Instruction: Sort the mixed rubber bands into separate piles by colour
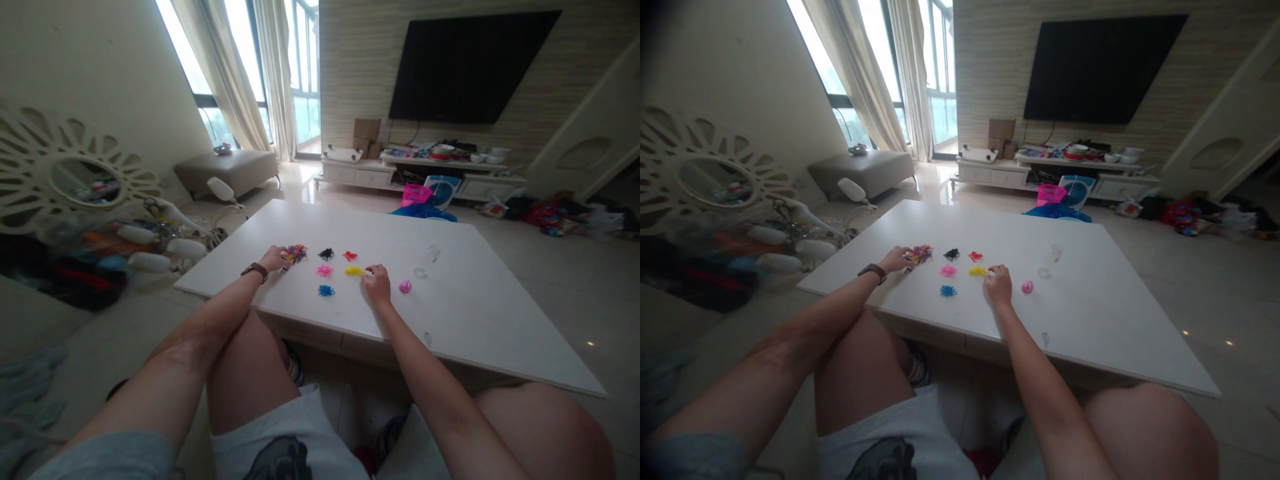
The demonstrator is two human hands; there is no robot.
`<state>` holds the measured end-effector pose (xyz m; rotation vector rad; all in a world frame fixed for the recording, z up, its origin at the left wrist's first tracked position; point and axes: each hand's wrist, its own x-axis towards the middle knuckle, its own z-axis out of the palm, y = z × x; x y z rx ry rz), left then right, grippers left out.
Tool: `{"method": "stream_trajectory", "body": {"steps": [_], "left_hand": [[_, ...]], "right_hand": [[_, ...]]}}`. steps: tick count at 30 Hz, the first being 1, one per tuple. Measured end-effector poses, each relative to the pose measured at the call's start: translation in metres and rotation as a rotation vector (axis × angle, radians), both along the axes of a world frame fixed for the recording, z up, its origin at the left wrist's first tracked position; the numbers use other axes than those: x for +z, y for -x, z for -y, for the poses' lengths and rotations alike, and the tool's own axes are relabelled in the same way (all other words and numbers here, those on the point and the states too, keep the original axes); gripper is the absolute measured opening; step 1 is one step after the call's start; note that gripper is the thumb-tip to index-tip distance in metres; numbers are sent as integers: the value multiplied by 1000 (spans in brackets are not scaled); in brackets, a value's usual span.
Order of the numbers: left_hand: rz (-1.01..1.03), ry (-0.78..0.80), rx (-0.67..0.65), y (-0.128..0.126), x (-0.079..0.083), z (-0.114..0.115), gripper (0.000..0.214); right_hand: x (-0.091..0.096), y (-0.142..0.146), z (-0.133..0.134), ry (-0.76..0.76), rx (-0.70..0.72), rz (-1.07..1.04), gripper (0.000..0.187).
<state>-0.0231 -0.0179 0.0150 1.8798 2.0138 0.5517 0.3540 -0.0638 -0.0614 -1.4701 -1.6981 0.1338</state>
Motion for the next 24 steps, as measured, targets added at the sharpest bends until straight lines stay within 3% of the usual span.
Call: {"method": "stream_trajectory", "body": {"steps": [7,13,18,24], "left_hand": [[-100,-2,12,-4,-12,2,15],[-108,8,14,-4,-11,-3,3],[-6,-5,73,-7,-7,-10,6],[59,-171,15,-6,-13,-15,10]], "right_hand": [[-2,-1,-2,11,-5,-31,16],[-3,-2,-1,17,-30,-47,18],[-5,-2,-3,25,-45,-46,19],[-9,-3,-5,7,-51,-75,19]]}}
